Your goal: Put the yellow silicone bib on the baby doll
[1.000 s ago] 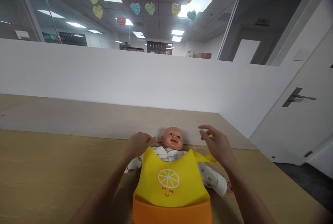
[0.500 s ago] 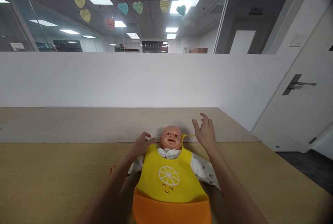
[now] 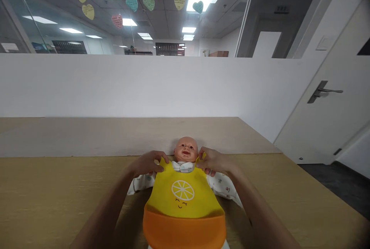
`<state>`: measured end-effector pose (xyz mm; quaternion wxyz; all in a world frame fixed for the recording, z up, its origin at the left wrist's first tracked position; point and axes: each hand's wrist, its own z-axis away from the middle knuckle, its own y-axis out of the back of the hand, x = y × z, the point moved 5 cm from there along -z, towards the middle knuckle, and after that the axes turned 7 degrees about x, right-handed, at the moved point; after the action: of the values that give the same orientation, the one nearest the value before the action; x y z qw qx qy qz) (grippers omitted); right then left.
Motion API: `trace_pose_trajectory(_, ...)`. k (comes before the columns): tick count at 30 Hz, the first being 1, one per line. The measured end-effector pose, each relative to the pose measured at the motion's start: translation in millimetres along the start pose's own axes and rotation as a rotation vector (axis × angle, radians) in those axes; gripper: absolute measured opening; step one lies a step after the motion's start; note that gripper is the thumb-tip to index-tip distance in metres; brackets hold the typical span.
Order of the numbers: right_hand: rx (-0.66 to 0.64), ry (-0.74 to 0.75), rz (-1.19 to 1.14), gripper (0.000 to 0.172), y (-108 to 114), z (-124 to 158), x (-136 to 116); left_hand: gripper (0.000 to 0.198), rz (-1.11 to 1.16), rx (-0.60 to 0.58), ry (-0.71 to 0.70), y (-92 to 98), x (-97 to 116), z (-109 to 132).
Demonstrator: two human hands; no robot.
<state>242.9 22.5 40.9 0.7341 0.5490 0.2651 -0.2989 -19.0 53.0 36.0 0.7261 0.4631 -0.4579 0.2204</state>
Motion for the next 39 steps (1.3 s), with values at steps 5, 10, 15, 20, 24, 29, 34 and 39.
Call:
trace_pose_trajectory(5, 0.093, -0.018, 0.110, 0.032, -1.8, -8.4, 9.9, 0.026, 0.076, 0.073, -0.024, -4.5, 2.8, -5.4)
trace_pose_trajectory(10, 0.112, 0.149, -0.052, 0.035, -1.8, -7.9, 1.1, 0.020, 0.138, 0.237, -0.021, -6.2, 7.9, -9.7)
trace_pose_trajectory(15, 0.133, 0.201, -0.068, 0.038, -2.4, -12.7, 4.2, 0.023, 0.050, 0.365, 0.064, -6.3, 1.2, -15.9)
trace_pose_trajectory(20, 0.277, 0.180, -0.152, 0.051, 2.4, -19.1, 14.4, 0.029, -0.039, 0.399, 0.105, -8.1, -8.3, -22.6)
trace_pose_trajectory(24, 0.342, 0.152, -0.188, 0.053, 5.6, -24.2, 18.8, 0.030, -0.136, 0.453, 0.109, -9.9, -10.0, -25.6)
trace_pose_trajectory(29, 0.471, 0.127, -0.032, 0.046, 10.2, -32.2, 22.8, 0.034, -0.180, 0.473, 0.101, -13.7, -11.8, -30.4)
trace_pose_trajectory(34, 0.526, 0.119, 0.115, 0.038, 3.3, -39.6, 25.2, 0.034, -0.210, 0.454, 0.058, -17.0, -15.5, -34.1)
trace_pose_trajectory(39, 0.535, 0.102, 0.184, 0.030, -6.9, -44.8, 28.2, 0.032, -0.222, 0.425, 0.030, -17.5, -12.8, -29.4)
